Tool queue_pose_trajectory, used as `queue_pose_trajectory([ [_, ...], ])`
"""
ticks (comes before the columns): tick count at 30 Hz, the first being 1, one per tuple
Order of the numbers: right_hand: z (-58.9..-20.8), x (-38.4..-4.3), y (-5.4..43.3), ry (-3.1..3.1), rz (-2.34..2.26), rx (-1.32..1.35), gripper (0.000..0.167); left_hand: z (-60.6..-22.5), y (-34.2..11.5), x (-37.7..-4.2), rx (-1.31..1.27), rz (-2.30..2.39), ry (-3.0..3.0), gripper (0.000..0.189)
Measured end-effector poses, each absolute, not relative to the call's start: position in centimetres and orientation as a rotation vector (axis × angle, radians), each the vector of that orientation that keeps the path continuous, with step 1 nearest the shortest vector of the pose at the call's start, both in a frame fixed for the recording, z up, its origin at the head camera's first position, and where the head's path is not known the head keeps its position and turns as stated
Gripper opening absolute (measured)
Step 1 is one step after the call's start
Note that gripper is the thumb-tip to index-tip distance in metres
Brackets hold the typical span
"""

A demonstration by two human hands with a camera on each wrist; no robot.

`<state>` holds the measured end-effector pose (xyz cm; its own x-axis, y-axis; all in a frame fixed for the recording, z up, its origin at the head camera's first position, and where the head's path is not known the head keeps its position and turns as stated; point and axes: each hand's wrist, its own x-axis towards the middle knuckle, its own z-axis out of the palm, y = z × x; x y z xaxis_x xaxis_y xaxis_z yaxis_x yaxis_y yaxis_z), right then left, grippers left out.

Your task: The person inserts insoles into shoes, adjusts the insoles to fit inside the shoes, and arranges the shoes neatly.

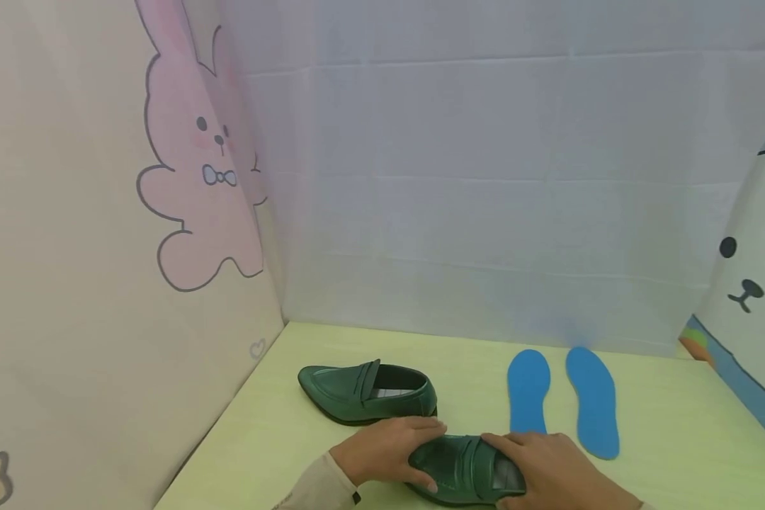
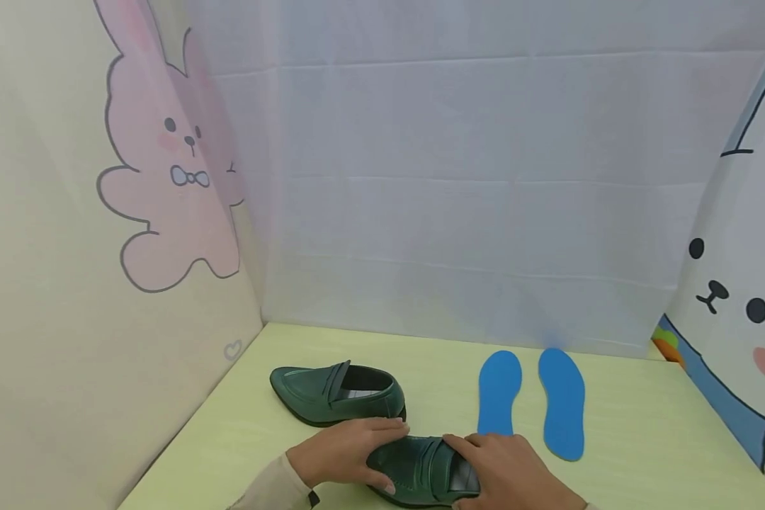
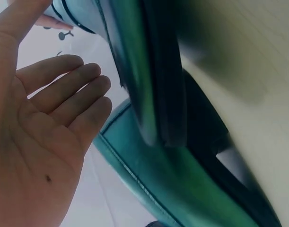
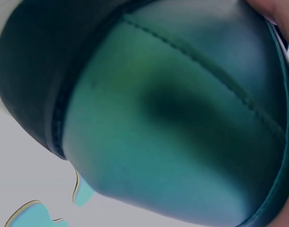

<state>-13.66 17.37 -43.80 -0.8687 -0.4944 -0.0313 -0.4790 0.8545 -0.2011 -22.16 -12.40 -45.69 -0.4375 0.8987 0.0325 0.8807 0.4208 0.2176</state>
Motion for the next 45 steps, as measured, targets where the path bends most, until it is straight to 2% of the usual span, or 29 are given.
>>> queue_pose_trajectory([
  [8,-43.1,-13.6,17.0,2.906,-0.312,-0.726,0.09,-46.3,-12.1,-22.3,1.641,0.253,2.554,0.072],
  [13,-41.4,-14.0,17.6,2.943,-0.433,-0.694,0.082,-46.3,-12.0,-22.6,1.685,0.234,2.557,0.068],
  [17,-39.1,-15.7,19.4,3.028,-0.502,-0.58,0.077,-46.3,-12.1,-22.8,1.729,0.257,2.557,0.067],
  [23,-37.6,-19.8,24.0,3.11,-0.488,-0.264,0.082,-46.1,-12.3,-22.7,1.683,0.27,2.551,0.067],
  [31,-40.4,-23.9,28.4,3.17,-0.522,-0.027,0.071,-46.0,-12.3,-22.6,1.671,0.297,2.536,0.065],
  [34,-42.2,-24.5,29.7,3.183,-0.578,0.053,0.052,-46.2,-12.0,-22.8,1.693,0.332,2.524,0.065],
  [36,-43.5,-24.6,30.5,3.193,-0.591,0.092,0.047,-46.4,-11.7,-22.9,1.699,0.343,2.513,0.065],
  [41,-46.1,-24.8,32.1,3.139,-0.572,0.207,0.052,-46.7,-11.3,-22.7,1.661,0.356,2.493,0.065],
  [45,-46.9,-25.0,32.7,3.056,-0.502,0.317,0.067,-46.9,-11.3,-22.5,1.639,0.376,2.493,0.065],
])
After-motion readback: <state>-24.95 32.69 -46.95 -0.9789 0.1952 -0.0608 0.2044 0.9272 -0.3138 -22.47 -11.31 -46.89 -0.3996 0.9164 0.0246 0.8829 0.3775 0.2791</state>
